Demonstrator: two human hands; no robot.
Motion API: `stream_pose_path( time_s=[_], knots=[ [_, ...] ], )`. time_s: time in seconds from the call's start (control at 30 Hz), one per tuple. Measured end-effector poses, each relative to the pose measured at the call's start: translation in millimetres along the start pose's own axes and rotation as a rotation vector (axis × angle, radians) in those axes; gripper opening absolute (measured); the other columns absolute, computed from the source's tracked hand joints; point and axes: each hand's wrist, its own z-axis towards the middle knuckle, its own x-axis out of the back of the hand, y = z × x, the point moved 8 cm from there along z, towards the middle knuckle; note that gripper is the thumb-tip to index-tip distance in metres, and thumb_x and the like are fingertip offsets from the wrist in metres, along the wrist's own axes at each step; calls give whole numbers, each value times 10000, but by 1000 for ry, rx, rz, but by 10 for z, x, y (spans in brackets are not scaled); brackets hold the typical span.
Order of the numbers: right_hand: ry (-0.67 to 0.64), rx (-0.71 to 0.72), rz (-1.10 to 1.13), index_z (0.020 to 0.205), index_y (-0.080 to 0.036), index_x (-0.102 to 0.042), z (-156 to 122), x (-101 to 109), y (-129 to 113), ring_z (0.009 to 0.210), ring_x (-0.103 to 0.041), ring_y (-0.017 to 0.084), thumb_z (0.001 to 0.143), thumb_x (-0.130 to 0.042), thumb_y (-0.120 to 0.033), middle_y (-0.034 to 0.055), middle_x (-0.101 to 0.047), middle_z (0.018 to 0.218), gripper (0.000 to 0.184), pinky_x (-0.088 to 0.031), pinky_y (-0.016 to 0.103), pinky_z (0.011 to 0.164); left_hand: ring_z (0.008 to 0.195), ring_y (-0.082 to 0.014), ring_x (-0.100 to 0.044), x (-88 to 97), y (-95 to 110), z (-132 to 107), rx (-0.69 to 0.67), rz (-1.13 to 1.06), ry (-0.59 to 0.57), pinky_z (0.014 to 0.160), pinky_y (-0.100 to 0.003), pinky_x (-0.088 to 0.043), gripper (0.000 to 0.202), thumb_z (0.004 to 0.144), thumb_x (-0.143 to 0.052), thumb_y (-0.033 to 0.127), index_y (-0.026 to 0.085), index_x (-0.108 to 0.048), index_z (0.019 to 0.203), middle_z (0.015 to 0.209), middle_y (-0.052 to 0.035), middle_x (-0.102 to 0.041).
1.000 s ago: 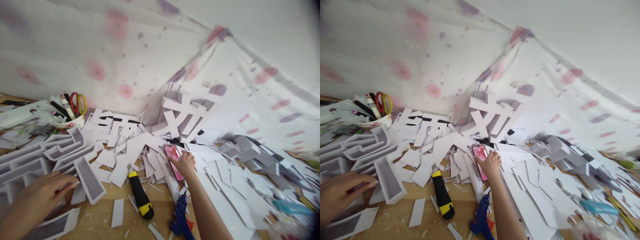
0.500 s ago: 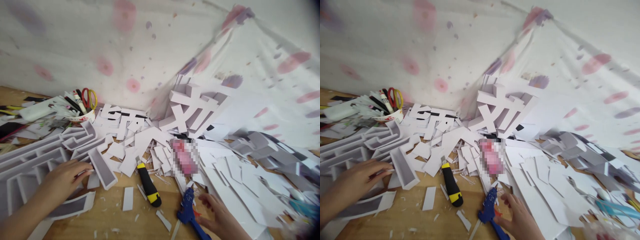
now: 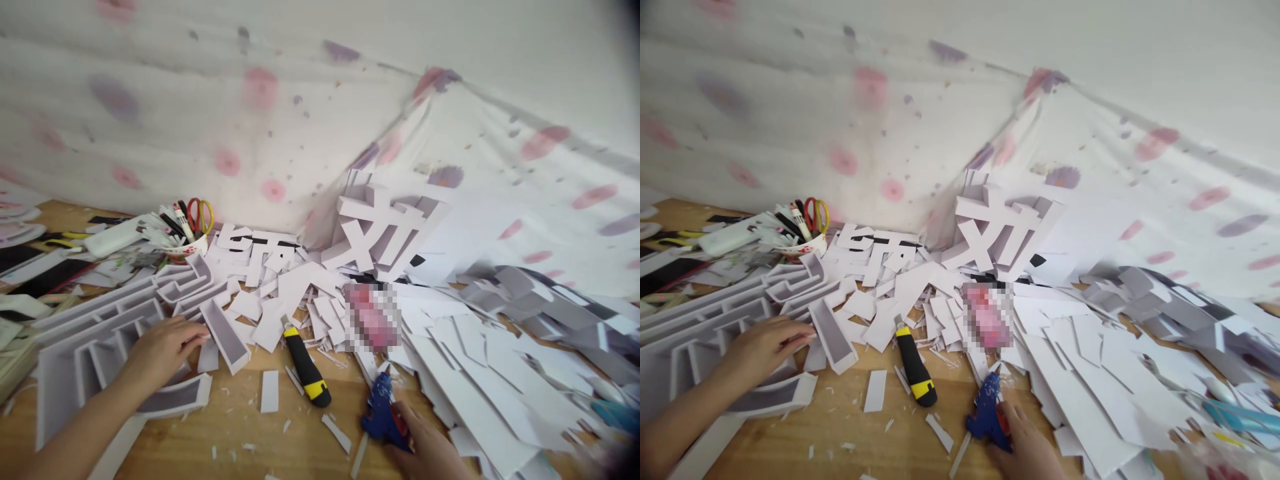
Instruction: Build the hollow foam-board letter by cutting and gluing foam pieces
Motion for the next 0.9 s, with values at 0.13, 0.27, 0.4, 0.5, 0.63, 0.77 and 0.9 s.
stream_pose_path(
  time_s=[0.13, 0.27, 0.4, 0.5, 0.63, 0.77, 0.9],
  knots=[
    [190, 68, 113, 983, -198, -571, -49, 120, 21, 791, -625, 226, 628, -465, -291, 79, -624, 928, 382, -458, 316, 716, 705, -176, -616, 49, 57, -16, -61, 23, 64, 671, -289, -443, 278, 838, -464, 402, 249, -691, 790, 740, -13, -713],
    [333, 125, 237, 964, -209, -570, -97, 317, -114, 754, -603, 208, 605, -491, -282, 74, -606, 941, 374, -456, 300, 654, 691, -179, -614, 74, 97, -17, -102, 25, 96, 665, -295, -443, 274, 847, -462, 384, 247, -688, 778, 721, -18, -708],
    [255, 194, 448, 888, -206, -562, -52, 360, -488, 673, -562, 173, 621, -551, -287, 39, -606, 831, 279, -431, 270, 596, 696, -195, -615, 48, 88, 6, -81, 22, 60, 664, -315, -439, 269, 840, -468, 378, 241, -686, 761, 716, -34, -698],
    [141, 162, 719, 870, -209, -543, 25, 296, -739, 582, -517, 138, 647, -626, -387, -2, -585, 701, 297, -387, 238, 535, 714, -202, -613, 24, 84, 12, -45, 32, 15, 675, -319, -433, 260, 841, -463, 356, 239, -681, 761, 727, -35, -692],
    [29, 190, 1086, 925, -199, -553, 140, 221, -1069, 471, -425, 102, 690, -630, -491, -34, -530, 594, 383, -321, 230, 474, 762, -206, -614, 21, 109, 11, -29, 22, -1, 711, -324, -433, 268, 844, -440, 341, 234, -681, 793, 796, -39, -706],
    [-62, 203, 1277, 931, -148, -588, 242, 109, -1420, 502, -480, 127, 748, -562, -545, -2, -557, 573, 438, -336, 242, 499, 732, -205, -621, 58, 96, 19, 4, 13, 7, 697, -323, -446, 270, 825, -447, 354, 243, -693, 796, 775, -36, -710],
    [-149, 169, 1316, 886, -138, -600, 303, -85, -1781, 445, -447, 103, 750, -574, -570, -17, -542, 533, 454, -322, 221, 459, 753, -184, -654, 222, 13, -23, 94, -131, 142, 680, -268, -481, 268, 781, -501, 454, 268, -693, 784, 818, -10, -728]
  ],
)
